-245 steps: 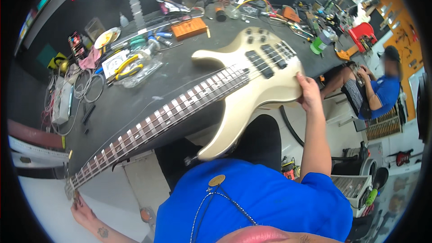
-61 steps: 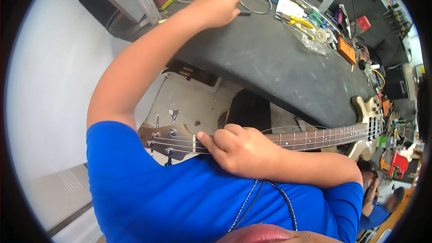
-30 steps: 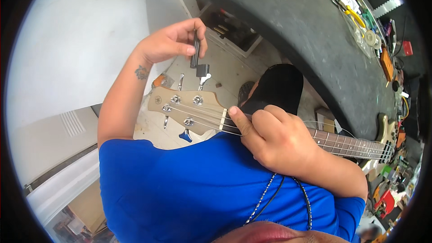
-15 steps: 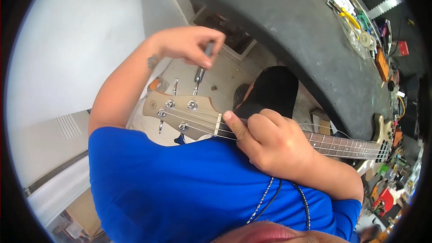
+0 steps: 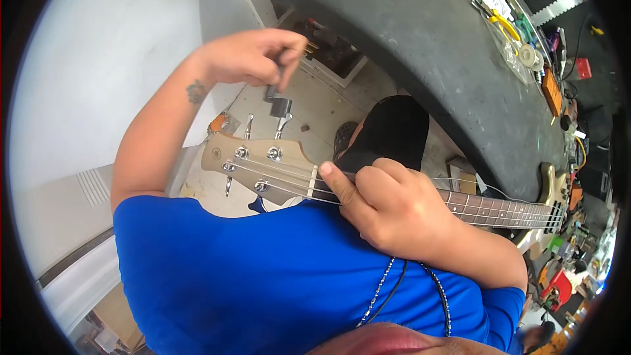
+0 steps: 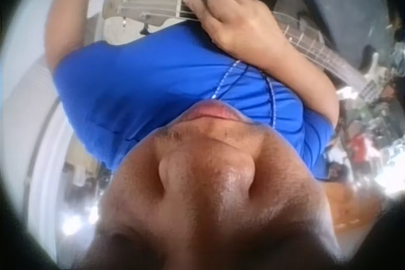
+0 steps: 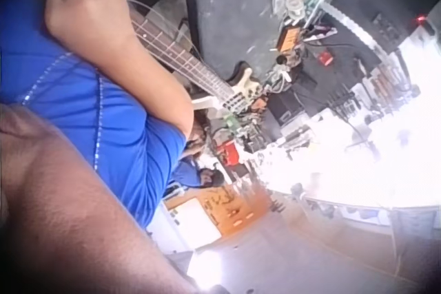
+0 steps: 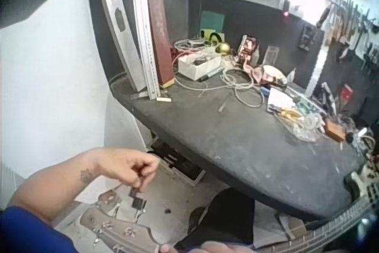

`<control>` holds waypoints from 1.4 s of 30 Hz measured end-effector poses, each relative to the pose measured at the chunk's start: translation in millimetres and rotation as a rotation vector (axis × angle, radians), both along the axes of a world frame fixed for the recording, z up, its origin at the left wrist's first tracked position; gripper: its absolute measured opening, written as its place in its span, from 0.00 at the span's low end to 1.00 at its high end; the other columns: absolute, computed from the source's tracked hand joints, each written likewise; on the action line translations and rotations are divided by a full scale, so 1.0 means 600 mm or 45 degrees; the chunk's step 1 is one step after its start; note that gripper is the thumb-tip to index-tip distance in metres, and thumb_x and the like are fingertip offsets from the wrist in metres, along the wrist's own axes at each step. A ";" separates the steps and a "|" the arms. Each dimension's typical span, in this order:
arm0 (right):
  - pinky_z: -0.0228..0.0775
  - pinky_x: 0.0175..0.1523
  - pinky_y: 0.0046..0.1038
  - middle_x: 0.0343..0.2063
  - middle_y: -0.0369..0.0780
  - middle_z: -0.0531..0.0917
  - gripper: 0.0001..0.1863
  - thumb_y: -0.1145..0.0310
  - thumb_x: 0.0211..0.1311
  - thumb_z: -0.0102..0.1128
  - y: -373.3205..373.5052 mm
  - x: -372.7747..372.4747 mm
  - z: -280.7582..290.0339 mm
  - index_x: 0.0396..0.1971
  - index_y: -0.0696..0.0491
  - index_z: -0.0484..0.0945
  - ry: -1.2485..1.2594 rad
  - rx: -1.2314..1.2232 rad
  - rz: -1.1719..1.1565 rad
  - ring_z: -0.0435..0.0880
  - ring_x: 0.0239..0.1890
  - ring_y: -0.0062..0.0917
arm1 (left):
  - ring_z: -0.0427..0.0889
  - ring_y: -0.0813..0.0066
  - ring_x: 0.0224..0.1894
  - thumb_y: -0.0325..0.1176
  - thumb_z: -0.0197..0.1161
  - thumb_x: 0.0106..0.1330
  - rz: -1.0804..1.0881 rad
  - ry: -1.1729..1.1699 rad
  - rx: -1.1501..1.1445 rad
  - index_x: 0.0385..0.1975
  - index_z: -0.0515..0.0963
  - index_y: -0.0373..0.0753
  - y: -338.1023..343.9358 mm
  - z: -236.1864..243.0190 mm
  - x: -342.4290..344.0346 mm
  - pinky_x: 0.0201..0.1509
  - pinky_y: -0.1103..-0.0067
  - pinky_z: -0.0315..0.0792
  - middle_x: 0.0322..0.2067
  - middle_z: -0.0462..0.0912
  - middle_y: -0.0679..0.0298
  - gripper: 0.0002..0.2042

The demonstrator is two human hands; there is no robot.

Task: The person replaces a string on a bass guitar by winding the string around the tuning pegs, cutting the excess wire with pliers, and plucking the strings to test the sound.

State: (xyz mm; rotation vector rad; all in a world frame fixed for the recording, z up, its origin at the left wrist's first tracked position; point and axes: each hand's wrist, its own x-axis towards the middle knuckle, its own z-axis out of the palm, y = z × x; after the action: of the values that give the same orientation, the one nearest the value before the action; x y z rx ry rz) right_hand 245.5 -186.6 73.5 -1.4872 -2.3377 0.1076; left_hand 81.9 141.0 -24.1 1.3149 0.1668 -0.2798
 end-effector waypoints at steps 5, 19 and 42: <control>0.72 0.25 0.21 0.26 0.32 0.69 0.27 0.72 0.53 0.69 -0.005 -0.005 0.000 0.56 0.61 0.88 -0.060 -0.024 0.009 0.74 0.29 0.21 | 0.78 0.85 0.22 0.31 0.76 0.67 0.071 -0.292 -0.402 0.40 0.69 0.43 -0.048 0.035 0.036 0.23 0.86 0.75 0.33 0.85 0.54 0.17; 0.72 0.25 0.22 0.26 0.32 0.69 0.27 0.72 0.53 0.69 -0.010 -0.001 0.002 0.56 0.61 0.88 -0.033 0.000 0.008 0.75 0.30 0.21 | 0.78 0.80 0.29 0.29 0.78 0.61 -0.028 -0.296 -0.450 0.38 0.77 0.39 -0.055 0.014 0.043 0.30 0.80 0.70 0.34 0.83 0.62 0.13; 0.73 0.24 0.22 0.25 0.32 0.69 0.28 0.72 0.52 0.69 -0.001 -0.003 -0.004 0.57 0.60 0.88 0.011 0.015 0.029 0.75 0.28 0.21 | 0.79 0.80 0.34 0.30 0.79 0.62 0.210 -0.542 -0.293 0.32 0.81 0.40 -0.049 -0.010 0.003 0.32 0.81 0.70 0.30 0.82 0.65 0.09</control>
State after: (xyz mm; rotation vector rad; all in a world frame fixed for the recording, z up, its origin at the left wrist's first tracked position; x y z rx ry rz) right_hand 243.9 -187.3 71.2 -1.4520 -2.3447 0.1062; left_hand 83.8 111.3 -30.0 1.0968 -0.1147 0.1209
